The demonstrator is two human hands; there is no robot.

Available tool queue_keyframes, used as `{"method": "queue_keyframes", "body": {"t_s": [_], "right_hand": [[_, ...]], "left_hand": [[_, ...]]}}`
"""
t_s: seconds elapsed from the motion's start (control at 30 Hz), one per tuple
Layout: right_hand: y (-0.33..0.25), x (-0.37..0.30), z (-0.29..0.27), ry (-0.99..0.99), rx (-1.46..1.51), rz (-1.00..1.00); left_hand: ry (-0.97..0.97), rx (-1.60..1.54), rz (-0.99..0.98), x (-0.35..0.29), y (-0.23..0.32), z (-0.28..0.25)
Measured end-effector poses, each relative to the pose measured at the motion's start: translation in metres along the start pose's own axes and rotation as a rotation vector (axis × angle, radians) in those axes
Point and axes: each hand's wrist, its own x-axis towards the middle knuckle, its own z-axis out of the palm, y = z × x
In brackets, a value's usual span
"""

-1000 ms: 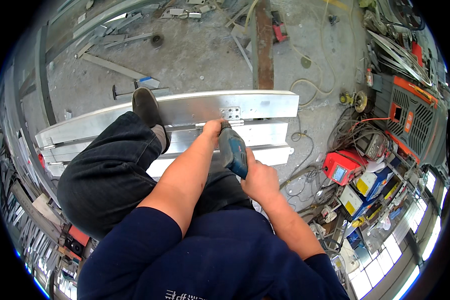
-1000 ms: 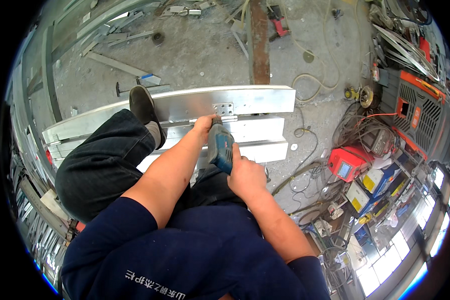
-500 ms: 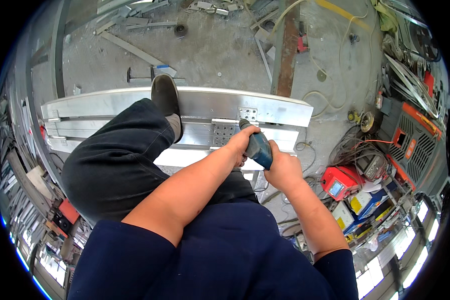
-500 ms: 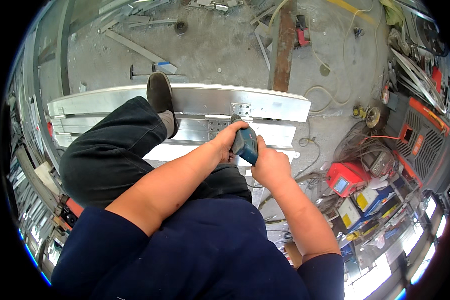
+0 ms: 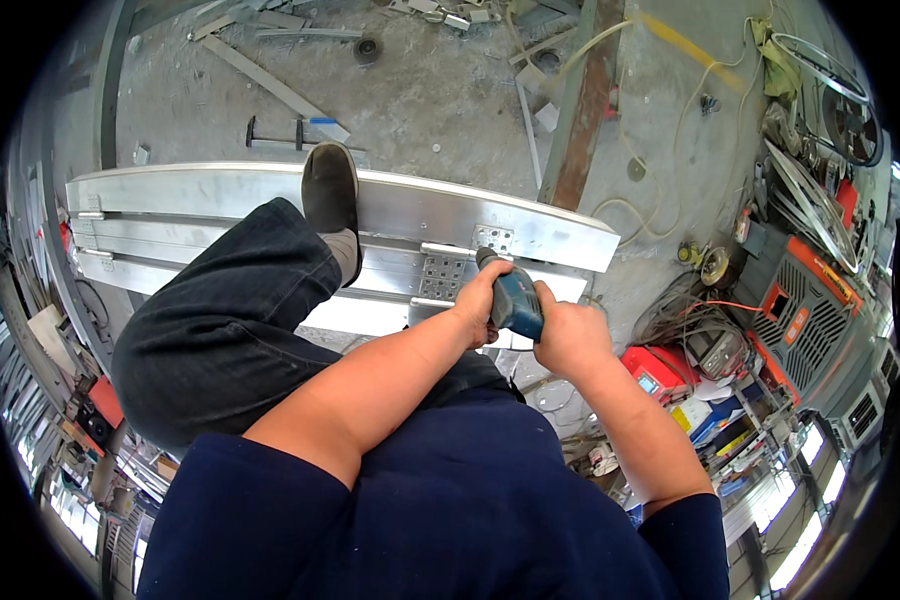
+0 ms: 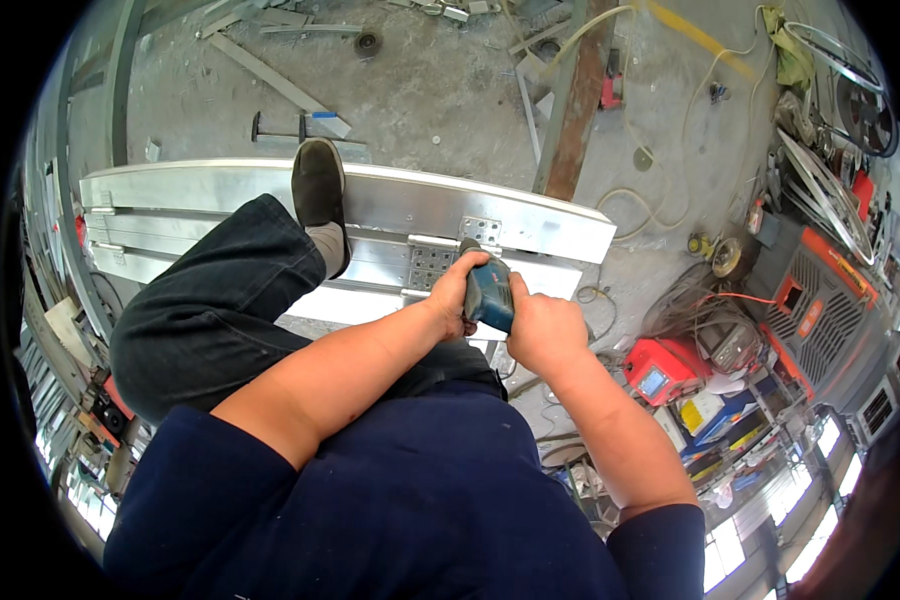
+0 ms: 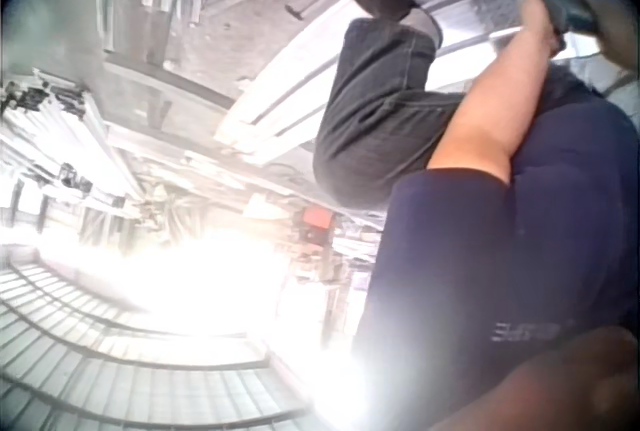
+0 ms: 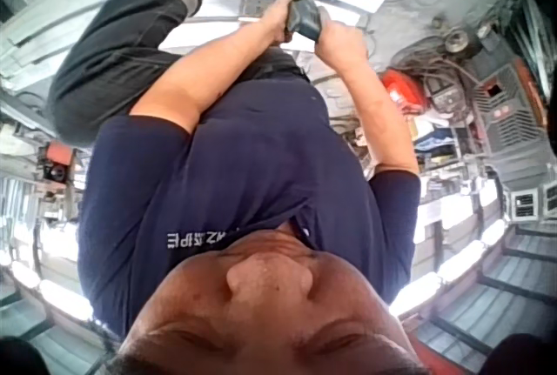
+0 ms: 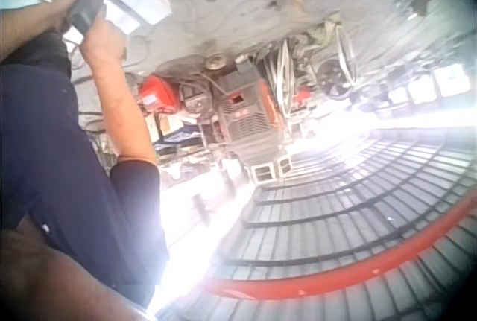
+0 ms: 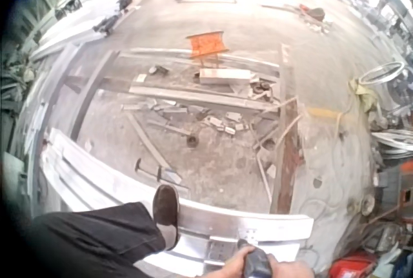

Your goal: The person uses a corded drill to drive screws into pre-drilled holes on a metal frame assembly. They repeatedly pick up screws from a nearby container and fasten them into the frame while seated on the floor in a workshop.

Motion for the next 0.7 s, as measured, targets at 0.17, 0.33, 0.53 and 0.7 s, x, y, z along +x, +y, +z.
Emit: {"method": "queue_keyframes", "body": {"t_s": [0.17,0.33,0.53,0.7], "right_hand": [[0.004,0.005,-0.011,-0.008,-0.064,-0.066],[0.002,0.012,-0.016,-0.037,-0.102,-0.083],[-0.003,0.014,-0.021,-0.060,-0.103,-0.096],[-0.007,0.010,-0.015,-0.060,-0.114,-0.092]], "left_hand": [[-0.022,-0.057,0.004,0.006,-0.002,0.002],[-0.073,-0.080,0.017,0.005,-0.002,-0.001],[-0.075,-0.091,0.033,0.006,-0.002,-0.005],[-0.085,-0.071,0.079,0.001,-0.005,-0.008]]}}
